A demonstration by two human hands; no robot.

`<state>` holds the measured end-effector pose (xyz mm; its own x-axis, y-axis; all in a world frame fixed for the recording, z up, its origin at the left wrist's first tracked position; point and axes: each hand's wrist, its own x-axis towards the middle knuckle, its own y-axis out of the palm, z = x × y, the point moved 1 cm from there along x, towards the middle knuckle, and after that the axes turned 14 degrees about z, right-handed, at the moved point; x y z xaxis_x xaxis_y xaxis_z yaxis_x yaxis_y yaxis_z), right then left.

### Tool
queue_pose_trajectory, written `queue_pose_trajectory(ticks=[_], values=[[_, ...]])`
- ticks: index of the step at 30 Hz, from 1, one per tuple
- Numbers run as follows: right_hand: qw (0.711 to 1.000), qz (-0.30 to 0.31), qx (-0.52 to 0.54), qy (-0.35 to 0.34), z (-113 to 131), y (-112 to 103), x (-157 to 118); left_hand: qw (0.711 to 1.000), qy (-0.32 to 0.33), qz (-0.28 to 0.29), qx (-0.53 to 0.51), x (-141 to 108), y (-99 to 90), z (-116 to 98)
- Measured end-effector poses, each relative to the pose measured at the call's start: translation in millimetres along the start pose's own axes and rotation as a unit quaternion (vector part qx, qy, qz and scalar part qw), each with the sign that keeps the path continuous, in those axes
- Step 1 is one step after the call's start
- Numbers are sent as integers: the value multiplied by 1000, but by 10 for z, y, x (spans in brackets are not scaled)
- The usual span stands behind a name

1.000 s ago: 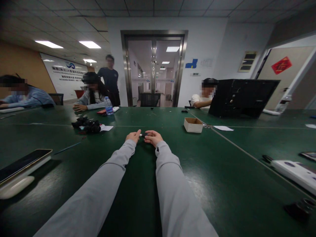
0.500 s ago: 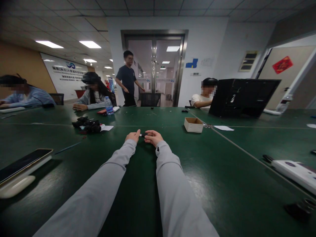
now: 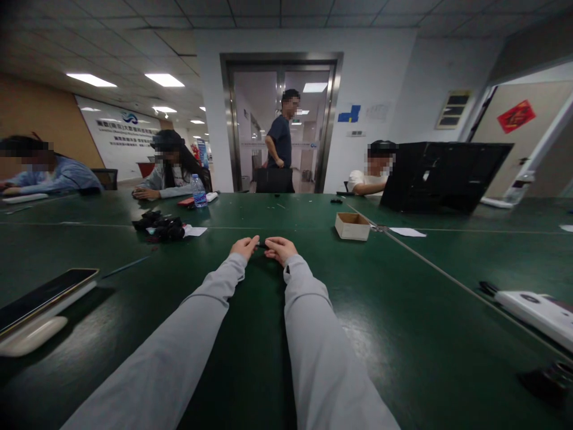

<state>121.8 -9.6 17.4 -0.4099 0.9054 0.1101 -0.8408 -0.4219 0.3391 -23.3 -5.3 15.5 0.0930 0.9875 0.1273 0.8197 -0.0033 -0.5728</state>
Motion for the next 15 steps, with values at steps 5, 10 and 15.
queue_pose_trajectory(ticks=[5,10,15], values=[[999,-35,14,-5,22,20,-4,987,107,6,-120,51,52,74],[999,-42,8,6,37,35,-7,972,144,39,-181,36,14,50],[999,-41,9,6,29,24,-8,971,130,50,-196,-13,-28,-19]])
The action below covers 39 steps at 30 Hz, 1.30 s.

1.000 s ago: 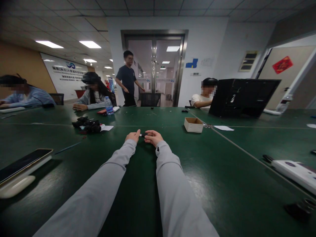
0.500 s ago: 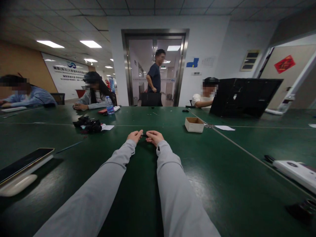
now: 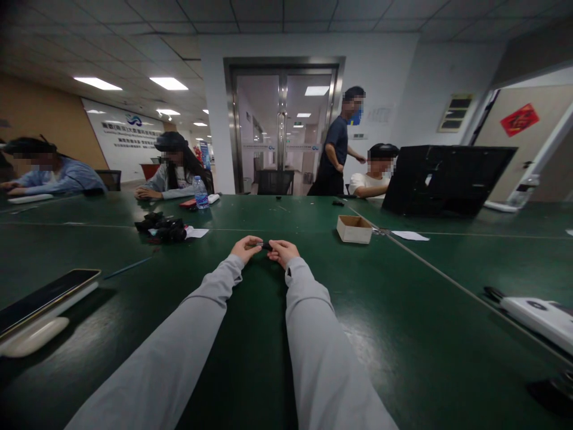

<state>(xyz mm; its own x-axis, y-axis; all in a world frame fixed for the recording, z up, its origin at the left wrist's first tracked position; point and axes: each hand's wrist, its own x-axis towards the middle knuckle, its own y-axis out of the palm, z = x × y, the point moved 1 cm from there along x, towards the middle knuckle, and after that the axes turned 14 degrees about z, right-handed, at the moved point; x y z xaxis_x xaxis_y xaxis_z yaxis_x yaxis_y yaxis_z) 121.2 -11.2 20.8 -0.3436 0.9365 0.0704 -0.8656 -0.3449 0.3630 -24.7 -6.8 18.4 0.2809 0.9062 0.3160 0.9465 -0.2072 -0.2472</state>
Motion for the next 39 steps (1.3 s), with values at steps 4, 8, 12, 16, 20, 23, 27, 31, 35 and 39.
queue_pose_trajectory(ticks=[4,8,12,16,20,23,27,31,35,39], values=[[1000,0,3,-2,-11,-11,3,997,-72,-32,-8,-3,23,-7],[1000,0,1,0,-15,-16,6,990,-129,-58,-16,15,45,21],[1000,6,-2,8,-13,-22,2,993,-105,-51,-11,28,38,36],[1000,9,-1,2,-18,-35,7,992,-113,-48,-18,27,42,30],[1000,19,2,0,-30,-47,22,990,-130,-51,-1,26,54,25],[1000,26,-1,0,-35,-54,28,993,-108,-39,20,25,45,18],[999,31,-5,0,-35,-59,24,991,-126,-51,16,18,44,21],[999,34,-3,5,-29,-57,16,989,-124,-49,64,4,21,23],[999,31,2,6,-21,-61,18,974,-64,-71,205,7,-67,-176],[999,38,1,7,-41,-76,46,961,128,-20,243,-157,3,-857]])
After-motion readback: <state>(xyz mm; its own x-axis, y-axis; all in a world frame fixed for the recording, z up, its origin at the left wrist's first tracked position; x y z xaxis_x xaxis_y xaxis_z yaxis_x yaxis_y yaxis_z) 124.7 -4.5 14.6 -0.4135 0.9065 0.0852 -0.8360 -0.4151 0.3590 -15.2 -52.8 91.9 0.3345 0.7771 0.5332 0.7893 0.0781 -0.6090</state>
